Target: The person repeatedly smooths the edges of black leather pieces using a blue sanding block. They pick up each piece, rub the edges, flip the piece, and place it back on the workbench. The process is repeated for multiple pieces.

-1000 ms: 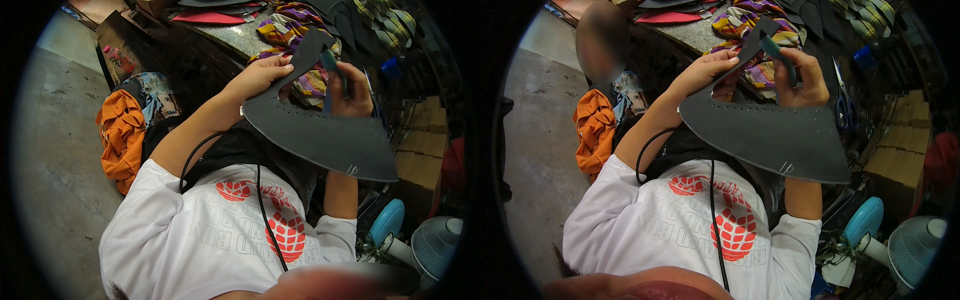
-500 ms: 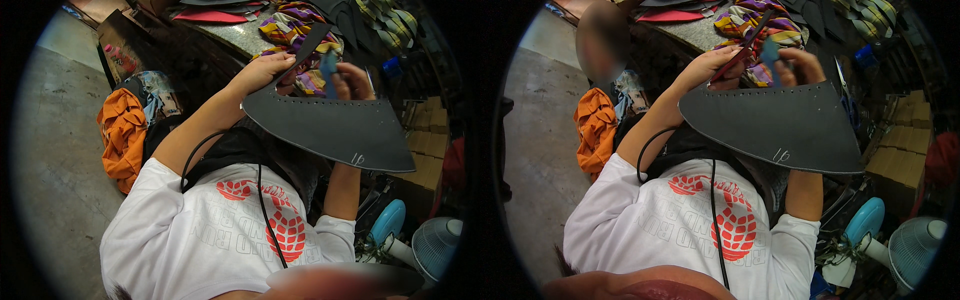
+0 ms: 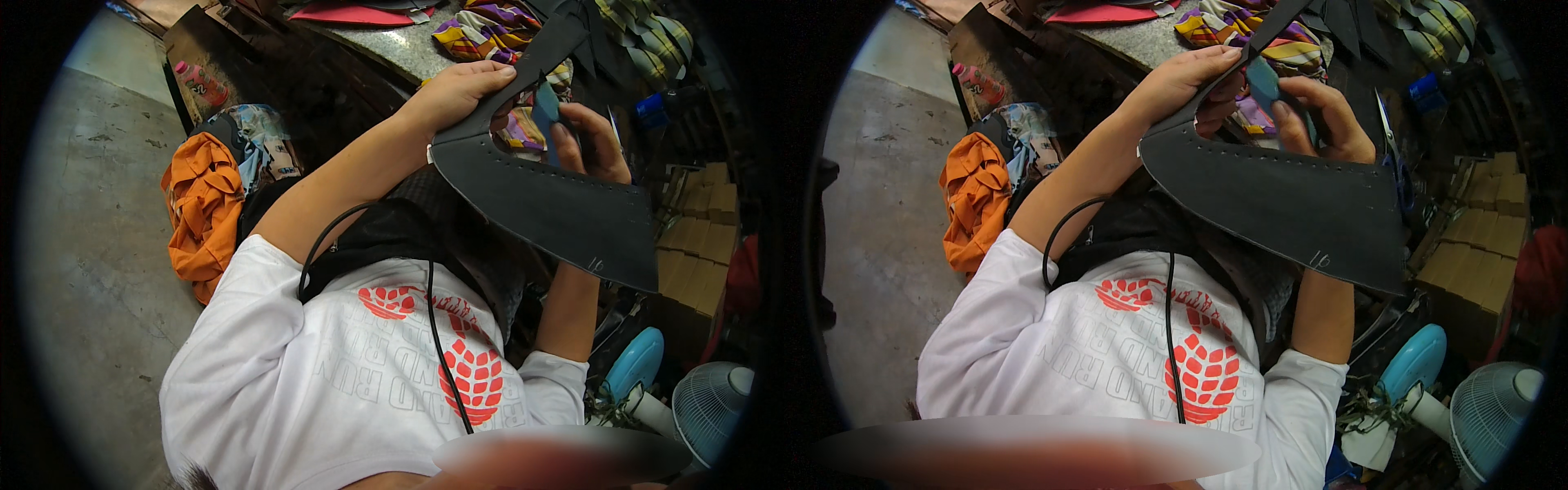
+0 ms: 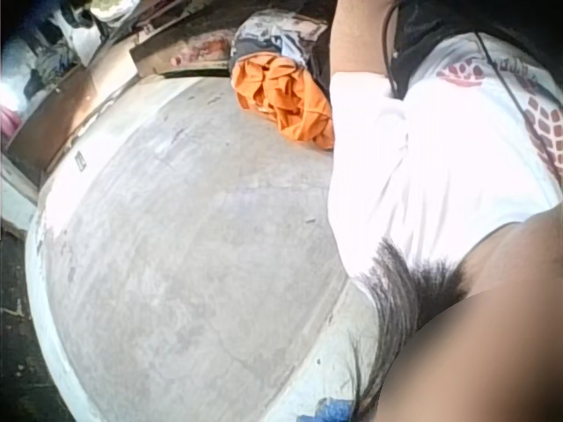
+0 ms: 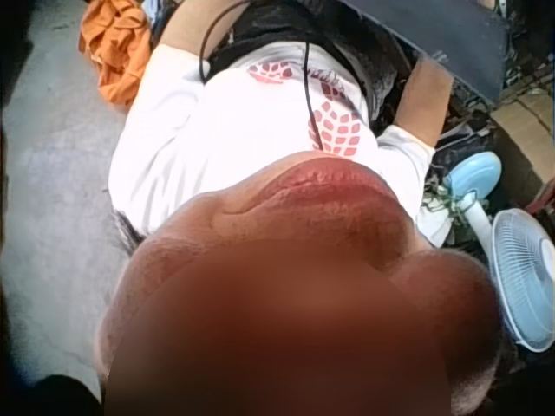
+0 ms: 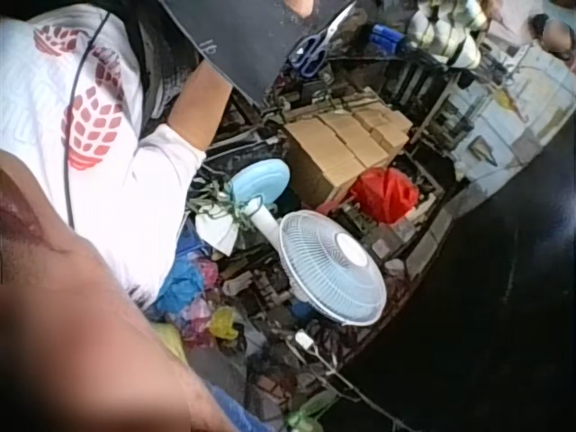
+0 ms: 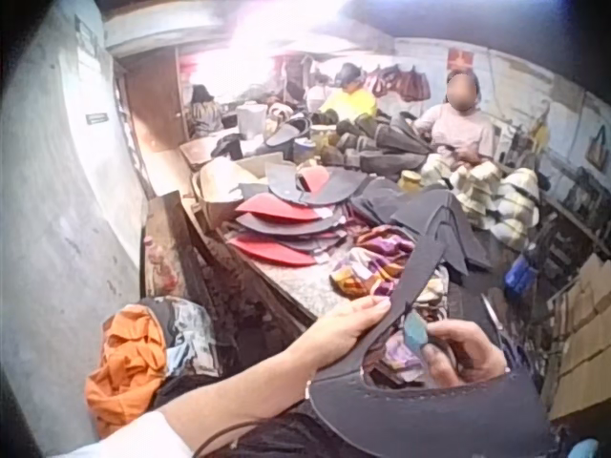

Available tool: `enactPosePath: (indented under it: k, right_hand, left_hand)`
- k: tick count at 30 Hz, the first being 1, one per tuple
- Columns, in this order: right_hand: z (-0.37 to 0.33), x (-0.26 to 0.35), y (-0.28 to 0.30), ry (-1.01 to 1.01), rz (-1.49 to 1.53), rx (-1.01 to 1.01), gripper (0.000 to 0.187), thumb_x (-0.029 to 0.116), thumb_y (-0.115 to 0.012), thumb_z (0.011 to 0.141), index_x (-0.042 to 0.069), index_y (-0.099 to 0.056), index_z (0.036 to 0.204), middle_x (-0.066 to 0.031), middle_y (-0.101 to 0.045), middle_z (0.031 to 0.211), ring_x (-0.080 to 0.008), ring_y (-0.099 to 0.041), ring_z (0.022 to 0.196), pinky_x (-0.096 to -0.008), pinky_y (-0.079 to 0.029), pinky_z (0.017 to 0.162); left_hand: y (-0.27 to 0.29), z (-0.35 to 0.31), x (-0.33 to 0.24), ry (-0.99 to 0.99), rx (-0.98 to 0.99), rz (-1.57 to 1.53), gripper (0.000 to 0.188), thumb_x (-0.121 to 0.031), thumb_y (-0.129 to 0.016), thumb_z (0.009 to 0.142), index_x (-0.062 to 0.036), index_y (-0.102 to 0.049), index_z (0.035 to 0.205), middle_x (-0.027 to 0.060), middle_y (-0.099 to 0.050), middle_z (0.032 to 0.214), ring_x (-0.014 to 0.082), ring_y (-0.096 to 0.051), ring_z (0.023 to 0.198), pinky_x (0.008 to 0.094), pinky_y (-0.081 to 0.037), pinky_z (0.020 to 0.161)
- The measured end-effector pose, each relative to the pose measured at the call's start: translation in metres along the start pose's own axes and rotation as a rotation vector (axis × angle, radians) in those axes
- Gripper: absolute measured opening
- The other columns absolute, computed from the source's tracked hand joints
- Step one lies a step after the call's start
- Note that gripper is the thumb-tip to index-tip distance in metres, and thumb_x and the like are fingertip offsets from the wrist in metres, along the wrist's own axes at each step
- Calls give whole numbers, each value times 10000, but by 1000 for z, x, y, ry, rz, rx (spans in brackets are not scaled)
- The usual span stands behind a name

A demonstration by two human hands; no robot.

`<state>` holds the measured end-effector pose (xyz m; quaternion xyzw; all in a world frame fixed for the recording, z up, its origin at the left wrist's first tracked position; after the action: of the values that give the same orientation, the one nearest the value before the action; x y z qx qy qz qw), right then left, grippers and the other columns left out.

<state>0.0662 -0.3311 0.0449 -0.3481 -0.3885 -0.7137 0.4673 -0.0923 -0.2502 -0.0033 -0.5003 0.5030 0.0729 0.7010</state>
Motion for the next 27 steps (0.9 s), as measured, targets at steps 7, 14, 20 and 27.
enactPosePath:
  k: [7, 14, 20, 27]
  right_hand:
    - [-2, -11, -6, -88, 437, 398, 307, 61, -702, 880, -40, -657, 1166, -127, -678, 1122, -158, -650, 1039, -276, -509, 930]
    - [4, -32, -9, -158, 294, 241, 430, 194, -720, 881, -45, -605, 1219, -82, -670, 1005, -100, -634, 910, -228, -523, 821]
    - [8, -37, -8, -146, 260, 128, 340, 158, -712, 911, -8, -626, 1196, -50, -667, 931, -74, -629, 828, -197, -507, 748]
    - [9, -41, -11, -88, 181, 125, 249, 100, -686, 927, 24, -647, 1162, -44, -683, 939, -71, -630, 826, -202, -501, 734]
  left_hand:
    - [4, 20, -3, -113, -131, 174, 252, -266, -602, 996, -42, -651, 1098, 36, -680, 844, 93, -661, 693, 249, -556, 613]
    - [5, 27, -29, 3, -205, 11, 427, -413, -615, 972, -14, -601, 1122, 95, -680, 907, 163, -693, 784, 296, -587, 705]
    - [13, -17, -28, -117, -172, -47, 548, -445, -657, 944, 21, -501, 1187, 138, -644, 1036, 225, -685, 913, 376, -601, 767]
    - [20, -36, -6, -69, -111, 33, 403, -131, -682, 944, 2, -472, 1260, 126, -642, 1143, 182, -690, 985, 297, -602, 792]
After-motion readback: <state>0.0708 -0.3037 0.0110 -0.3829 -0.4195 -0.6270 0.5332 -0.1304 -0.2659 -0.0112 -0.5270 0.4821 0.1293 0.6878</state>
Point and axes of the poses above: each hand's wrist, its own z-axis towards the middle knuckle, its own y-axis out of the back of the hand, x = y × z, the point moved 3 cm from there along z, towards the middle knuckle
